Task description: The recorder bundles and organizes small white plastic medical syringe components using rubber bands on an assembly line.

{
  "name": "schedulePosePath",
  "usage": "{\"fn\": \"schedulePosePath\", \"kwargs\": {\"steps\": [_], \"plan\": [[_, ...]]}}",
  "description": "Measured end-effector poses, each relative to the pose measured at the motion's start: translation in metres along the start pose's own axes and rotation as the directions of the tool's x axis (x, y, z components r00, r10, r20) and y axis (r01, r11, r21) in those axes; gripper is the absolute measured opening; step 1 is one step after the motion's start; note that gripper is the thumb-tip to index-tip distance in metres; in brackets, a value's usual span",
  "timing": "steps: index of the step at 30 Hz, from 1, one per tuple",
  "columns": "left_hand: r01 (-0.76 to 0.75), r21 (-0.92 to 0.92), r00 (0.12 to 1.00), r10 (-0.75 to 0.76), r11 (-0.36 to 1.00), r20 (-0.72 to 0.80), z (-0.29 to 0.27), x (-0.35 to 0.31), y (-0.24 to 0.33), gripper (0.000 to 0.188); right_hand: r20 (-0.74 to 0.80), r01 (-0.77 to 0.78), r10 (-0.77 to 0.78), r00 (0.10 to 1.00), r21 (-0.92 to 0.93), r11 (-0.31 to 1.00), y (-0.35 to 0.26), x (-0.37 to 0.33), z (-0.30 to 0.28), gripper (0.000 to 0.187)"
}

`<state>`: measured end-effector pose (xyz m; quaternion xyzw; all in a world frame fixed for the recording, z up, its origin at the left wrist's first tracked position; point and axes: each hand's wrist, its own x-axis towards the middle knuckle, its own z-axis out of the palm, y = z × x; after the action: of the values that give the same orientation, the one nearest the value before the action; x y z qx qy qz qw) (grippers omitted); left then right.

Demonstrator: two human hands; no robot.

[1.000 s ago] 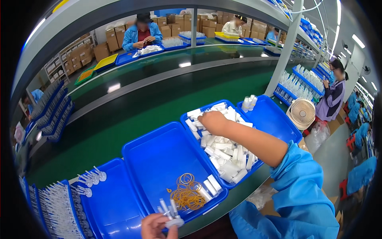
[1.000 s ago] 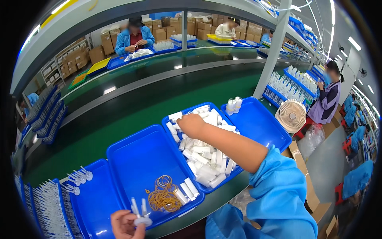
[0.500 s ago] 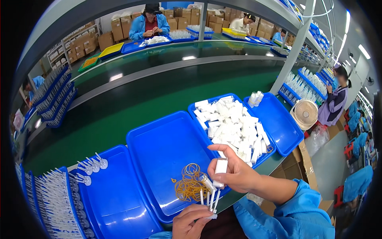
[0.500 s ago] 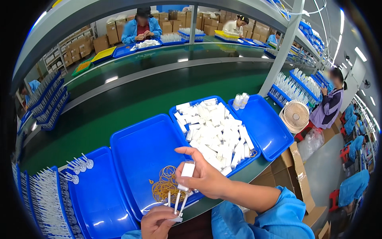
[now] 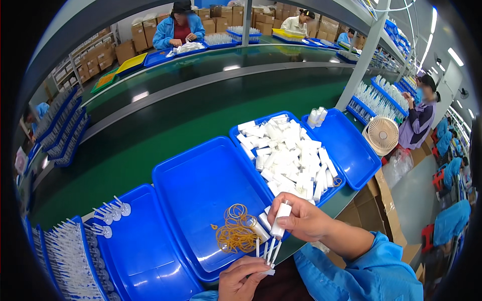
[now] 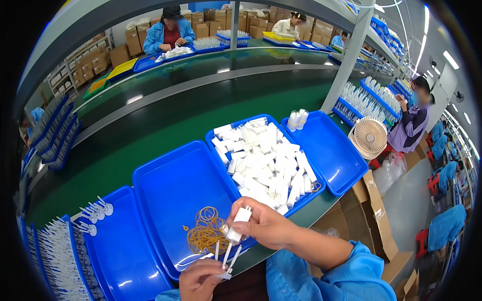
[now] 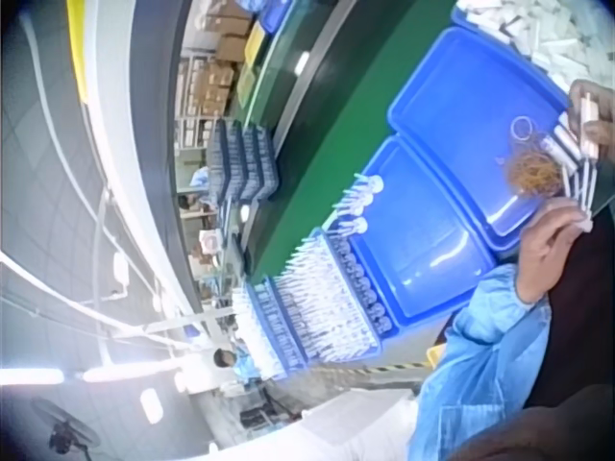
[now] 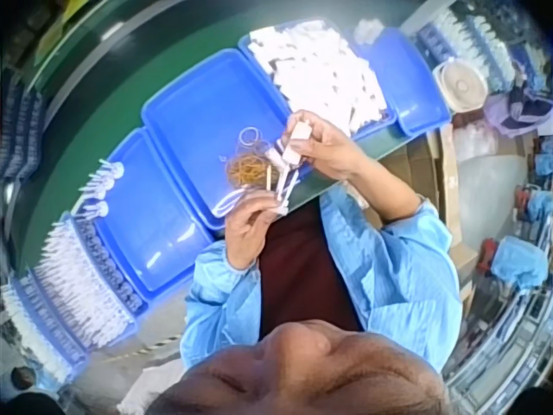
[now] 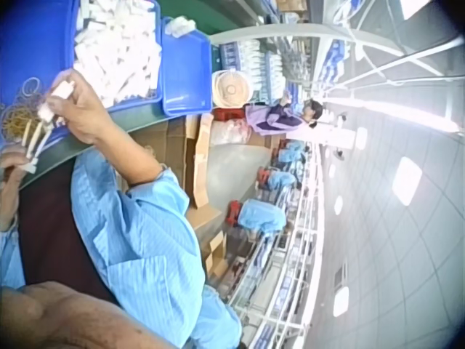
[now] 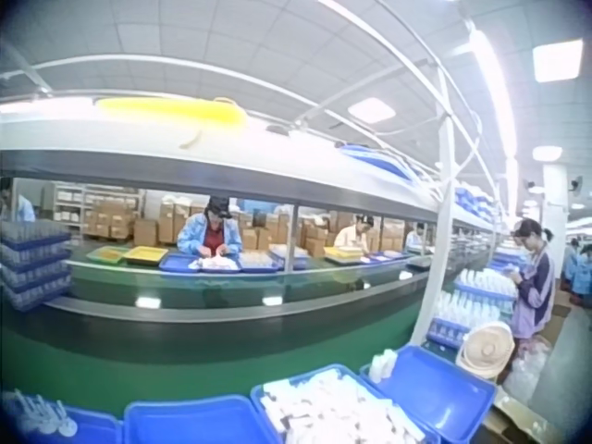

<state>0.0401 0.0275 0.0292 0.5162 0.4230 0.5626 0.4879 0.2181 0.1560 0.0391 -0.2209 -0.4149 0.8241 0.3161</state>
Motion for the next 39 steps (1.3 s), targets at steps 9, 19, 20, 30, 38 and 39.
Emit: {"fn": "schedulePosePath", "kwargs": {"steps": [9,19,20,30,38,39], "plan": [[-0.030,0.011,0.998,0.030,0.999,0.048,0.003,0.008,0.002,0.012,-0.006,0.033,-0.034,0.999,-0.179,0.983,0.000,-0.009,-0.003,0.020],[-0.165,0.117,0.973,0.142,0.979,0.179,0.004,0.009,-0.002,0.007,-0.012,-0.042,0.041,0.999,-0.400,0.915,-0.004,-0.031,-0.011,0.020],[-0.151,0.122,0.976,0.128,0.981,0.174,0.004,0.010,-0.001,0.006,-0.042,-0.069,0.055,0.998,-0.501,0.863,-0.007,-0.034,-0.007,0.019],[-0.136,0.139,0.990,0.130,0.981,0.050,0.011,0.006,-0.018,0.021,0.105,0.126,-0.076,0.992,-0.641,0.757,0.013,-0.044,0.007,0.017],[0.007,-0.083,0.996,-0.014,0.996,-0.087,0.009,-0.004,-0.028,0.019,0.444,0.440,-0.012,0.896,-0.884,0.155,-0.036,0.001,0.004,0.031],[0.002,-0.100,0.993,-0.014,0.995,-0.113,0.009,-0.004,-0.029,0.020,0.435,0.450,-0.147,0.888,-0.888,0.089,-0.040,0.018,-0.005,0.042]]}}
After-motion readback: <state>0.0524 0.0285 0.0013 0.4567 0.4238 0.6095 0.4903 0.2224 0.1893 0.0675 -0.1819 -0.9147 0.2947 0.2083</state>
